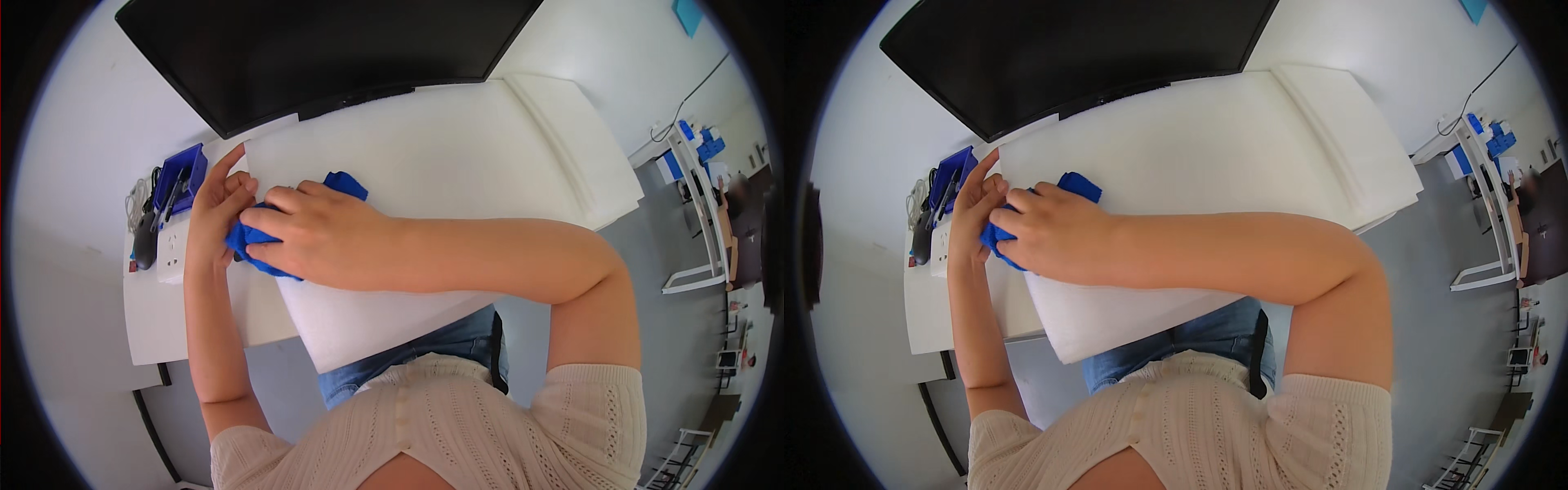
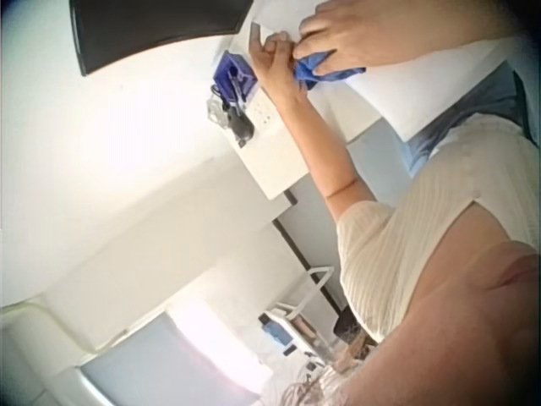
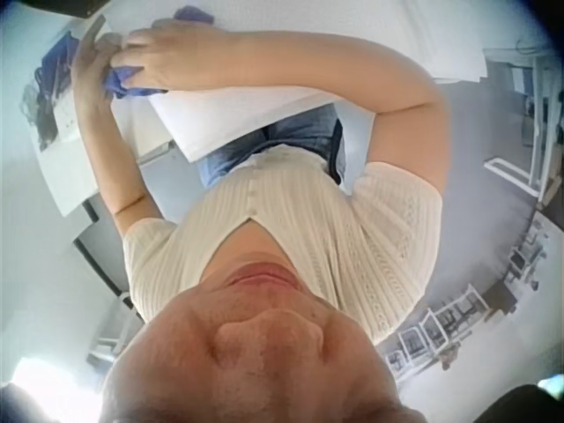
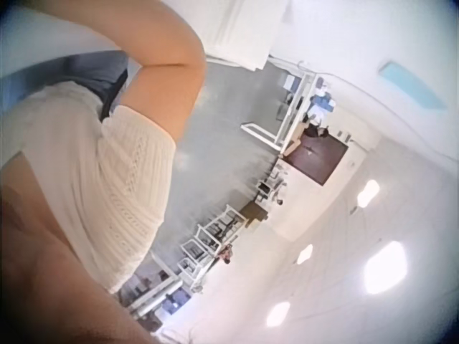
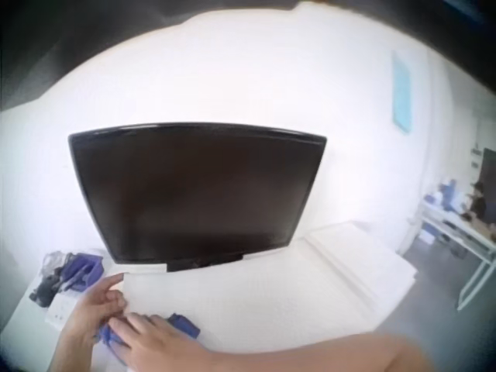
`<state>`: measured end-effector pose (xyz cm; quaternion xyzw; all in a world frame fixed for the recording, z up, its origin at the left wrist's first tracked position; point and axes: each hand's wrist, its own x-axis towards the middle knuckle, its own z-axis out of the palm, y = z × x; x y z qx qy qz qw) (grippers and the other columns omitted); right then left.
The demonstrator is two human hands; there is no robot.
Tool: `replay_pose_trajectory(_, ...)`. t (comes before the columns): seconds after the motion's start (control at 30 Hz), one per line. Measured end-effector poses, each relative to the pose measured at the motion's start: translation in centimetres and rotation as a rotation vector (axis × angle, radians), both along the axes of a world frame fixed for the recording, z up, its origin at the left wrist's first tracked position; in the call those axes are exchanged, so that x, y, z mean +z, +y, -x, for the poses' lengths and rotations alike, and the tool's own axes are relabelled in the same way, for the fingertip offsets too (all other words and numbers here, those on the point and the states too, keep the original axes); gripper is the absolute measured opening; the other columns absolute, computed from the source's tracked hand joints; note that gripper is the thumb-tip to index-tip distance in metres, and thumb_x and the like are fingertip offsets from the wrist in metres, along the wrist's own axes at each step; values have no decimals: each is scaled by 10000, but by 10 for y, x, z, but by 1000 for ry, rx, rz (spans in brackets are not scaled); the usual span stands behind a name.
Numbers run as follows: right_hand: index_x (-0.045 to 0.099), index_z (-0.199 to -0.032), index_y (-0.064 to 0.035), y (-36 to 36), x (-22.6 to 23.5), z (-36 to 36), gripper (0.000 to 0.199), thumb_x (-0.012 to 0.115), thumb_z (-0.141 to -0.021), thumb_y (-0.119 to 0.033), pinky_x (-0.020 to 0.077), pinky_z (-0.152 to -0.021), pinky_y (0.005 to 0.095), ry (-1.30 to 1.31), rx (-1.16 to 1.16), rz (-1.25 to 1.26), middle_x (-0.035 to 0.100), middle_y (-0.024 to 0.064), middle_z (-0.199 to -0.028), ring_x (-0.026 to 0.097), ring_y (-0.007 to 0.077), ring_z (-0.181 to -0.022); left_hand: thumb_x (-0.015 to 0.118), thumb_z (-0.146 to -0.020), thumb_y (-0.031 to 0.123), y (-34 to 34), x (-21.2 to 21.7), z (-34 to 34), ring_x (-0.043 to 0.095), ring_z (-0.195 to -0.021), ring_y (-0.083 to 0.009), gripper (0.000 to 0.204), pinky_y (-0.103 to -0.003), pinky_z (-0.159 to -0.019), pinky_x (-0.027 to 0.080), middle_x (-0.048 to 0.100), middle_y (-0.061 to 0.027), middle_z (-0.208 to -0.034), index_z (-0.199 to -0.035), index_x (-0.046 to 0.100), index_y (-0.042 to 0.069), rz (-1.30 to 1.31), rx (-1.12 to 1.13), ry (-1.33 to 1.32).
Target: Wiping down large white foam sheets with a blue cloth.
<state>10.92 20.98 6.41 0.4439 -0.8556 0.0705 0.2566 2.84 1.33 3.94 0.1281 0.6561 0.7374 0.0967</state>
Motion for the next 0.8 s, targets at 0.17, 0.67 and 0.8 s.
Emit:
replay_pose_trajectory(0.17,697,-1176,-96,52,12,-1,411,670,-768,-64,484,-1001,380,-75,-227,27,595,93,-1283,551,281,-1160,640,-917,10,1,11,-9,570,-712,-88,563,-213,-524,444,581,-20,-827,-1444,442,-25,70,7,9)
replay_pose_trajectory(0.67,707,-1193,-122,256,40,-3,492,572,-786,119,502,-981,412,81,-1040,74,615,140,-1282,577,339,-1155,715,-891,151,9,23,-16,587,-685,-103,518,-225,-450,447,647,-64,-894,-1327,491,-14,38,84,18)
replay_pose_trajectory(0.8,703,-1201,-163,131,56,9,579,620,-709,129,496,-995,381,43,-462,161,603,100,-1302,568,319,-1159,684,-910,121,6,15,-12,601,-594,-102,442,-208,-398,444,679,-76,-874,-1283,497,-25,114,72,72)
